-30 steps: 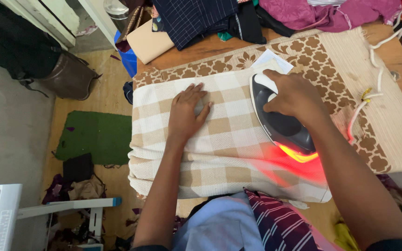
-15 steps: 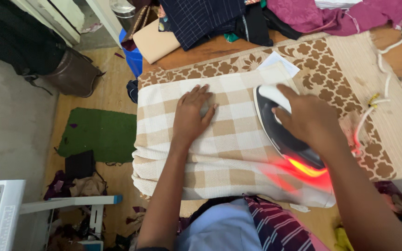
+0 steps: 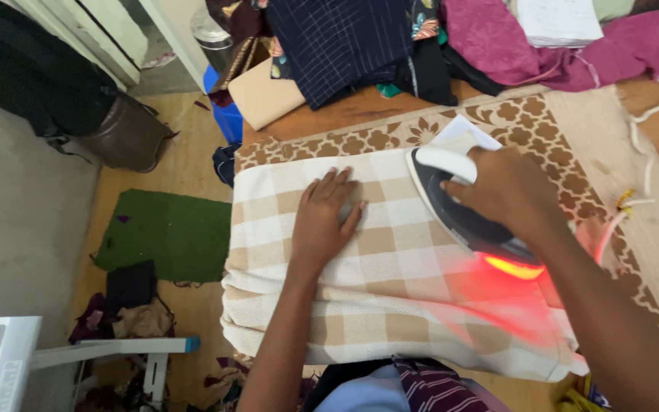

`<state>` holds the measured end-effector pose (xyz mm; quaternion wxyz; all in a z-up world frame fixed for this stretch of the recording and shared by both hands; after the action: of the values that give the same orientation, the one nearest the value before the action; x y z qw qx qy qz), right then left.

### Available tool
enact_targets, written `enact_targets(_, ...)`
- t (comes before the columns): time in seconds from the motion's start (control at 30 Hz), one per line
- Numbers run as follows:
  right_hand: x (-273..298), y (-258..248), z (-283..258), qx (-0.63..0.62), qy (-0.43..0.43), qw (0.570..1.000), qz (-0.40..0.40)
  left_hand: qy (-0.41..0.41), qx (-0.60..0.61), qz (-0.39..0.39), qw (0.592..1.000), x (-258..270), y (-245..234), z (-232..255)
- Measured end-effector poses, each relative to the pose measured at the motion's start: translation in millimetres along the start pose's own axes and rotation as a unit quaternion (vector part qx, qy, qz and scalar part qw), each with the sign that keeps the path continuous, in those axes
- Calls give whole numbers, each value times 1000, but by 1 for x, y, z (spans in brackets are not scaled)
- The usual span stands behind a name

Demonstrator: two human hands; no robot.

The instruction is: The person irons a beige and white checkered cloth on a wooden table using a handheld electric iron. They repeatedly smooth the fabric, fold it, and continue ironing different sections until the cloth is neatly folded.

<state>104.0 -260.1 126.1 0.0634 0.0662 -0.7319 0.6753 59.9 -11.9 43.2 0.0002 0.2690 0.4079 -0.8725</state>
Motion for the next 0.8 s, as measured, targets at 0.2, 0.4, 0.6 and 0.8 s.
enact_targets(0.2,-55,-2,-2,-5,-36,999,14,0,1,9,1000,-1,-1,-1)
enact_targets(0.4,-92,16,9,-28,-55,998,6,-6,2,2,1000,0,1,-4)
enact_targets(0.6,-74,12,3,-103,-7,992,-68,-4,-2,-2,1000,2,3,-4)
enact_targets(0.8,-71,19,1,-108,-12,990,-87,-4,3,2,1000,4,4,-5)
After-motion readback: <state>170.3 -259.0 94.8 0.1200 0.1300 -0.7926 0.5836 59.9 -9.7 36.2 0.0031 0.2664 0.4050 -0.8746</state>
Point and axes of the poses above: each hand's wrist, its own x-axis away from the middle knuckle, its own y-axis out of the palm, z = x × y, the point moved 7 cm from there along -x, towards the middle knuckle, and after that the axes turned 3 degrees about y, right-handed, at the moved point
